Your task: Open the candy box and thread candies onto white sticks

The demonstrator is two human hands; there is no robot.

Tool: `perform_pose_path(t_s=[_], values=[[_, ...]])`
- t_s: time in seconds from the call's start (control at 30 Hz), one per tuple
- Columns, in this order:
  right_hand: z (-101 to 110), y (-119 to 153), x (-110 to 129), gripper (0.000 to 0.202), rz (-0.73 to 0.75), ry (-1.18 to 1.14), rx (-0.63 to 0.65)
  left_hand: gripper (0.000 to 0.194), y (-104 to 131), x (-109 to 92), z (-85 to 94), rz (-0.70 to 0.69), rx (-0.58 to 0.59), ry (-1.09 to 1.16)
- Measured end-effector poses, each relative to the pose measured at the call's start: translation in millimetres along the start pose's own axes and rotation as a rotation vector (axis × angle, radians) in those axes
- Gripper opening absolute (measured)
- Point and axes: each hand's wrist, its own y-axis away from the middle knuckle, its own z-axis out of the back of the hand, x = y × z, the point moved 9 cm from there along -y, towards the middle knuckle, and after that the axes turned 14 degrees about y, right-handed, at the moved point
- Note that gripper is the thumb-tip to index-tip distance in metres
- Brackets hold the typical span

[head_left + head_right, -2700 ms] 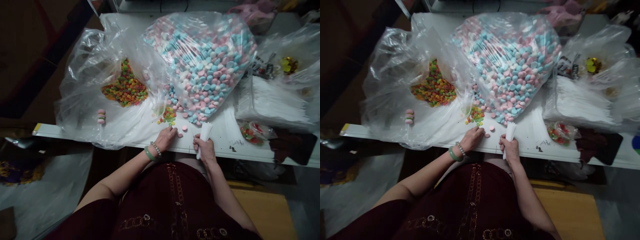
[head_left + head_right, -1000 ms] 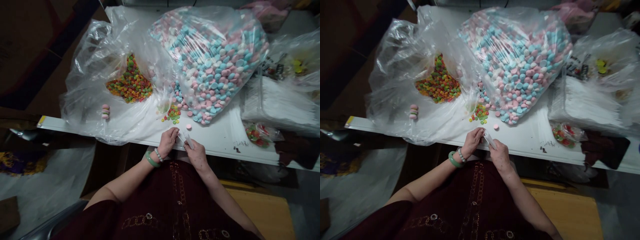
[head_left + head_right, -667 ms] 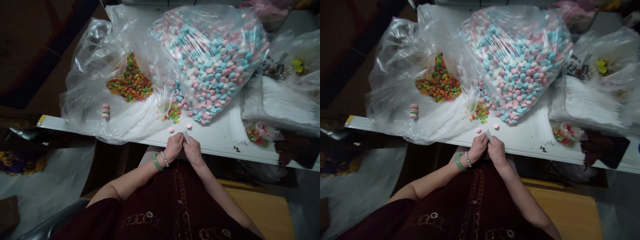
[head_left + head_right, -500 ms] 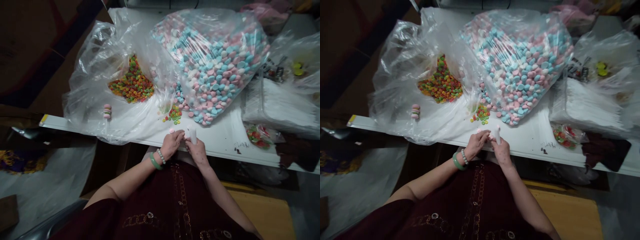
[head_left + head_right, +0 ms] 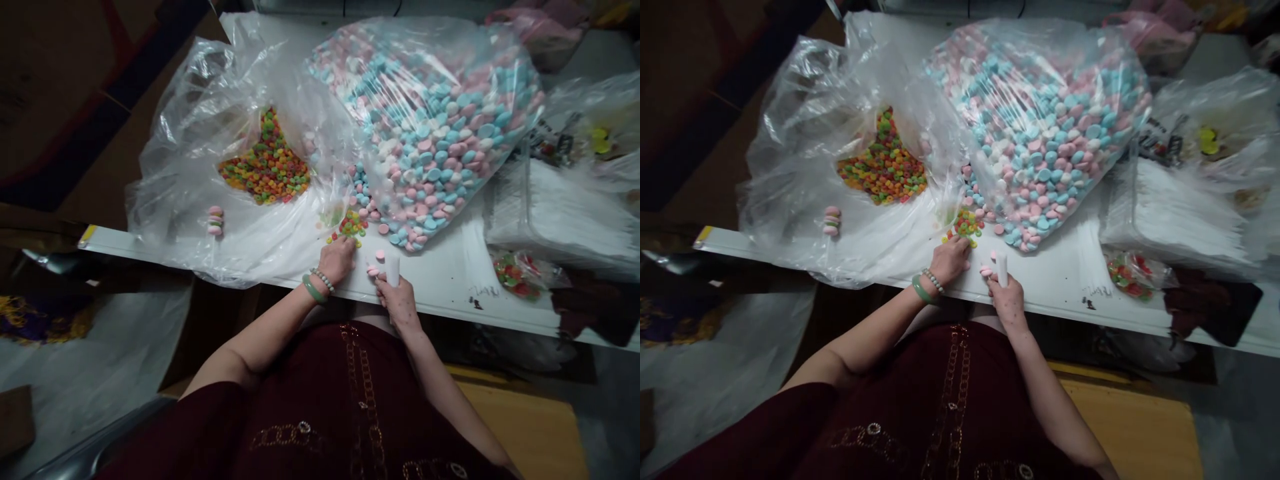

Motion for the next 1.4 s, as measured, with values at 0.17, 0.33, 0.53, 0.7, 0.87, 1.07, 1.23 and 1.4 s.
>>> perform_pose_path(t_s=[0.17, 0.33, 0.53, 0.7, 0.87, 1.07, 1.23, 1.4], values=[[0, 3, 3, 0.025, -0.020, -0.077, 0.009, 0.020, -8, 1, 4.9, 0.016, -0.080, 0.019], [1, 3, 5, 0.026, -0.027, -0.105, 0.016, 0.023, -18, -14, -12.0, -0.096, 0.062, -0.029], [4, 9, 5, 0.023, -0.002, -0.063, 0.011, 0.005, -17, 1, -0.4, 0.062, 0.037, 0.303], [-1, 12, 19, 0.018, 0.128, 0.088, 0.046, 0.019, 7, -8, -15.2, 0.254, 0.236, 1.055], [-1, 19, 35, 0.016, 0.314, 0.248, 0.017, 0.026, 24, -16, -23.0, 0.347, 0.362, 1.250], [-1, 27, 39, 0.022, 0.358, 0.207, 0.098, 0.038, 42, -11, -38.8, 0.462, 0.350, 1.459], [1, 31, 30, 0.019, 0.274, 0.098, 0.089, 0.039, 54, -18, -37.4, 0.440, 0.203, 1.414], [14, 21, 15, 0.022, 0.125, -0.069, -0.024, 0.036, 52, -12, -23.3, 0.351, 0.141, 1.142]])
